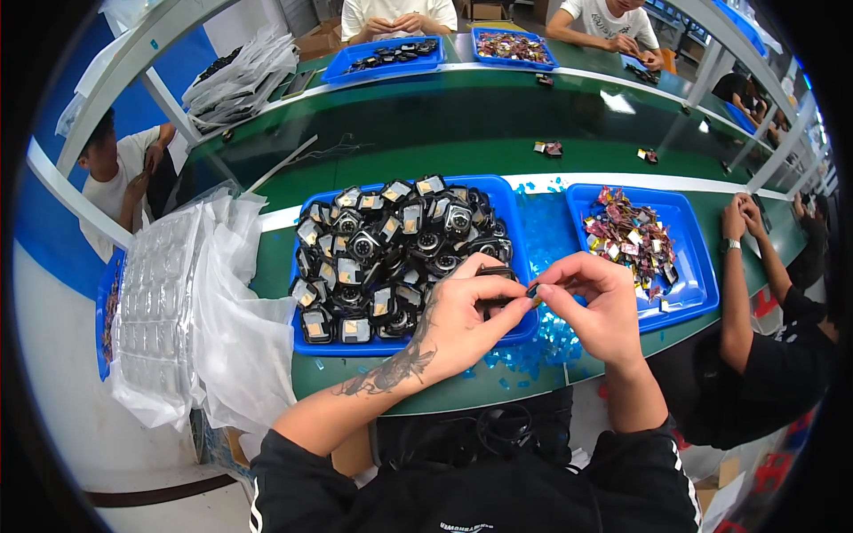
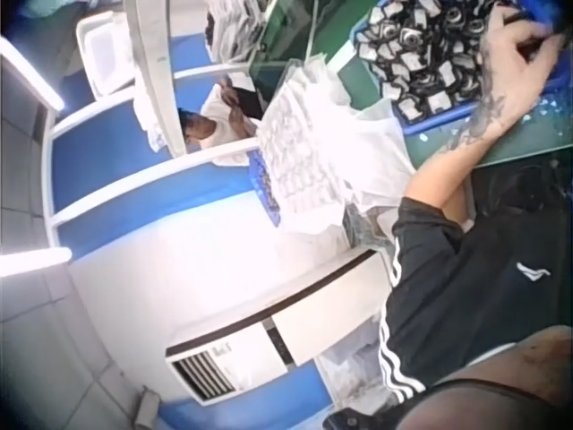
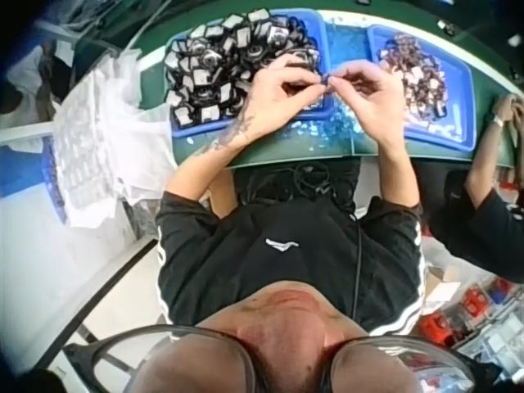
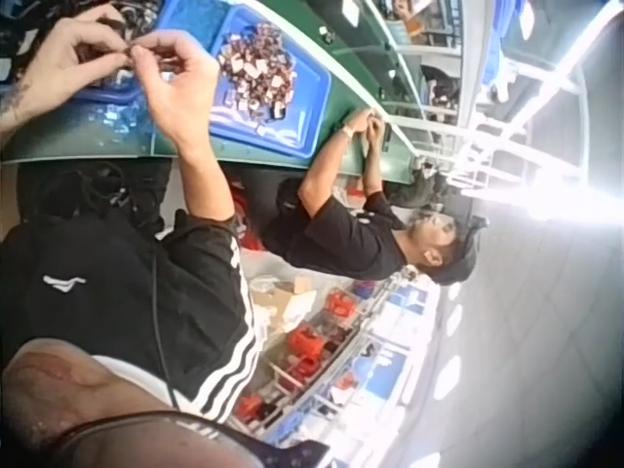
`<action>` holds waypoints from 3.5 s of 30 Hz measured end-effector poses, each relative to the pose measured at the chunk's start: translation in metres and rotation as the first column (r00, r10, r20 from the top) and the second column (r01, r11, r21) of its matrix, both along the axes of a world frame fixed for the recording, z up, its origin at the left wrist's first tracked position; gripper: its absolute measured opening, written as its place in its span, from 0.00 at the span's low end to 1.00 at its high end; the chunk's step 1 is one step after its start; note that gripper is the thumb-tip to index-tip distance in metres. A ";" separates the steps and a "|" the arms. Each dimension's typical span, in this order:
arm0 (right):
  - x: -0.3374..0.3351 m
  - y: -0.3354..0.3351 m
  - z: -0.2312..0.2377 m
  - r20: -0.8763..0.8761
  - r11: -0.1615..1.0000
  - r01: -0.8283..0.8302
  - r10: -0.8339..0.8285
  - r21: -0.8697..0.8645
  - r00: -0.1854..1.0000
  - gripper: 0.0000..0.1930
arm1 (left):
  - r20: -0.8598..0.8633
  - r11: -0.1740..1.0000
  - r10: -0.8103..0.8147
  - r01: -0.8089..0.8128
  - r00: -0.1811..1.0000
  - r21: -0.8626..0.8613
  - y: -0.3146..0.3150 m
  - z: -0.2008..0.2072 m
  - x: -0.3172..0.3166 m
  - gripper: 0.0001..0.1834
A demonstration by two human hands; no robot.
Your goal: Assembling small electronic components for smartwatches on a factory production line.
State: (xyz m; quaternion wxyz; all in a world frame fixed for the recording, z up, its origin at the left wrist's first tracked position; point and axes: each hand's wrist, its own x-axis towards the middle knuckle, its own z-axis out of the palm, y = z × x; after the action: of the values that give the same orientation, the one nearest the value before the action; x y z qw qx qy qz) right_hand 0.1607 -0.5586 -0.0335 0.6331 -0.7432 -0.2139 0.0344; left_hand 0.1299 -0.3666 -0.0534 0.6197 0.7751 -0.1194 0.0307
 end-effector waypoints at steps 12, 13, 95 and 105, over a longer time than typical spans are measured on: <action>-0.005 0.025 -0.014 0.653 0.921 0.294 -0.061 -0.254 0.755 0.07 | -0.031 0.984 0.038 -0.043 0.999 -0.172 0.002 -0.014 0.003 0.08; -0.006 0.023 -0.017 0.654 0.921 0.292 -0.055 -0.259 0.755 0.07 | -0.098 0.971 0.020 -0.043 0.995 -0.234 0.003 -0.015 0.003 0.08; -0.016 0.029 0.014 0.432 0.943 0.227 -0.104 -0.244 0.896 0.06 | -0.052 0.915 -0.199 0.166 0.979 -0.369 0.010 -0.011 -0.015 0.23; -0.013 0.029 0.009 0.359 0.944 0.226 -0.129 -0.241 0.924 0.13 | -0.031 0.860 -0.175 0.137 0.984 -0.491 0.010 -0.014 -0.016 0.22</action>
State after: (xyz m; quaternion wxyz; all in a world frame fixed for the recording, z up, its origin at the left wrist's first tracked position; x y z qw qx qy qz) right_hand 0.1477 -0.5295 -0.0243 0.4767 -0.8357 -0.2436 -0.1222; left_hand 0.1134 -0.3570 -0.0673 0.7993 0.5824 -0.1470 -0.0192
